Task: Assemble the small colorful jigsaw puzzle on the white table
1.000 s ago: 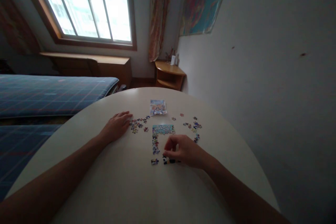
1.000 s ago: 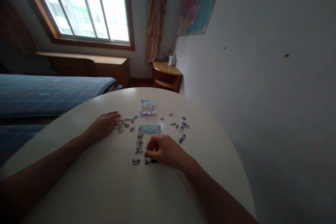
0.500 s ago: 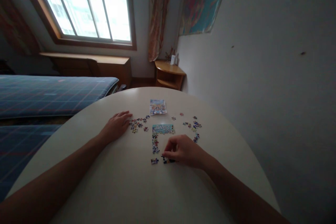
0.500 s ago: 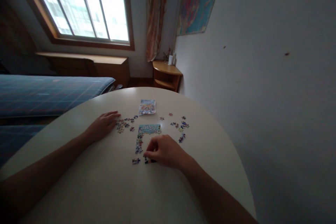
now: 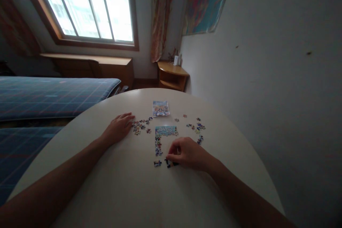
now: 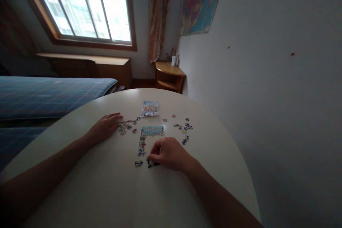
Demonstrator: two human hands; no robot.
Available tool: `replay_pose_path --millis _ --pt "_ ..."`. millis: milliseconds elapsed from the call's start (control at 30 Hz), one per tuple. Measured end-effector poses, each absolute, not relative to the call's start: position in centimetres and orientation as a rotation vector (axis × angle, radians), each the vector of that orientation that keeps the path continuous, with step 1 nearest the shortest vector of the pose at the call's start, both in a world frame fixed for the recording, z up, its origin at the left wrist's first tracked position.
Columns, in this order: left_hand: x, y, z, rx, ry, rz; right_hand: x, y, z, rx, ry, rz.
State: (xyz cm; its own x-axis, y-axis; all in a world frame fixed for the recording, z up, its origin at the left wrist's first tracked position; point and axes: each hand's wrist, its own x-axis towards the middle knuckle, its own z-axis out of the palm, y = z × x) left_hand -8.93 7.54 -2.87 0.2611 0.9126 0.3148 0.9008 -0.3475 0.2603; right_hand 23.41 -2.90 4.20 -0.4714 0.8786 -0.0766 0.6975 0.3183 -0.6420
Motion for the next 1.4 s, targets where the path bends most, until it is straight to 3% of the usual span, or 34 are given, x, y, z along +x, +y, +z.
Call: replay_pose_path --millis 1400 --pt "-8.6 7.3 -2.3 2.453 1.794 0.711 24.8 -2.8 4.9 -1.286 -2.481 0.717"
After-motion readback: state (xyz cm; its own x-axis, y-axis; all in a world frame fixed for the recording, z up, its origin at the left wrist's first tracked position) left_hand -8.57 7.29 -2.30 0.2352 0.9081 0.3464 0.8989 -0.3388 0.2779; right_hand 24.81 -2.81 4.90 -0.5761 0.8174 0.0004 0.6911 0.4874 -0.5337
